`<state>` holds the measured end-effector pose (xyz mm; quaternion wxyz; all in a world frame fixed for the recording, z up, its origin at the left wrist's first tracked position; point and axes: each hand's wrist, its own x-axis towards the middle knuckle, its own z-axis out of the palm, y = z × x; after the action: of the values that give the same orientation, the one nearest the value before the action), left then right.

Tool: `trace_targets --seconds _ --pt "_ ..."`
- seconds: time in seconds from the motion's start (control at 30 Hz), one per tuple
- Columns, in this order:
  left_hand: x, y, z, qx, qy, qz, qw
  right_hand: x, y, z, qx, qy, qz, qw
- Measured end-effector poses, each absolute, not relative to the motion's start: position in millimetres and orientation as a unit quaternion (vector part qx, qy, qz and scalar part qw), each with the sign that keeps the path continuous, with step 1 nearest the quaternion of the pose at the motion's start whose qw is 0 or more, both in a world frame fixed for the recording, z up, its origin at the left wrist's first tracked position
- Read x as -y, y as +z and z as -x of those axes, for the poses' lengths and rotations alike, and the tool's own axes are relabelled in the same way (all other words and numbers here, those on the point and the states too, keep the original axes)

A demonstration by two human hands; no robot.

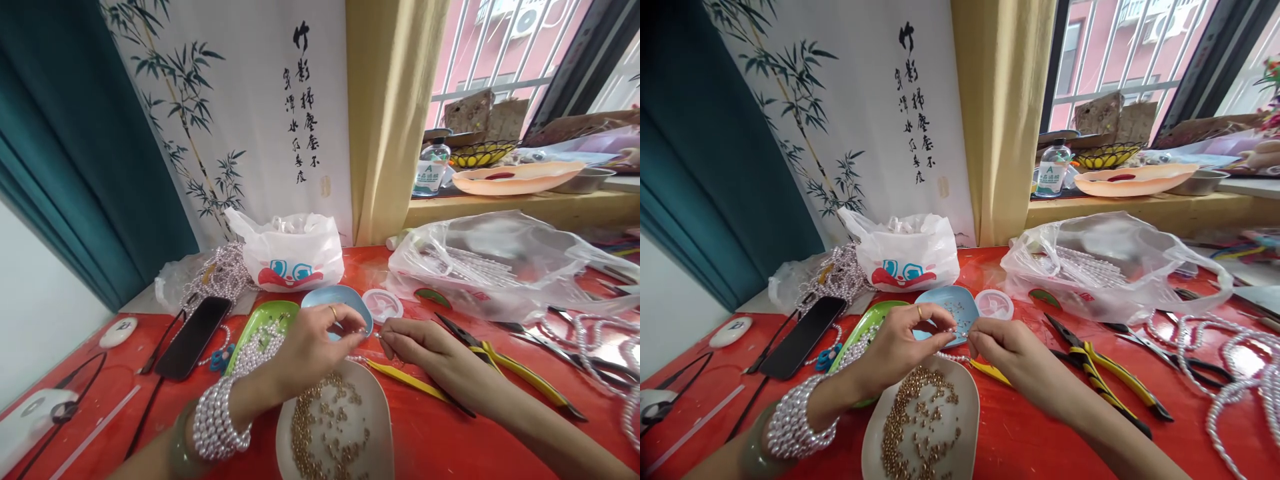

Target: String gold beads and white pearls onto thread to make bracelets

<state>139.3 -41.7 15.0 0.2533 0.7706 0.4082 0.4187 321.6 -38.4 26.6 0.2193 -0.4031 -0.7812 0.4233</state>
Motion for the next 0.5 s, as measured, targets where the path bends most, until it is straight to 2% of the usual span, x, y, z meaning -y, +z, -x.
trace_targets --seconds 0.37,0.5 --pt "46.5 13.8 -142.4 -0.38 0.413 -0.805 0.194 39.1 26.9 -323.3 0.8 0.394 0.405 0.199" --pt "47.6 12.5 -142.9 -0.363 0.416 -0.809 0.204 38.5 27.4 -324.7 0.802 0.388 0.408 0.198"
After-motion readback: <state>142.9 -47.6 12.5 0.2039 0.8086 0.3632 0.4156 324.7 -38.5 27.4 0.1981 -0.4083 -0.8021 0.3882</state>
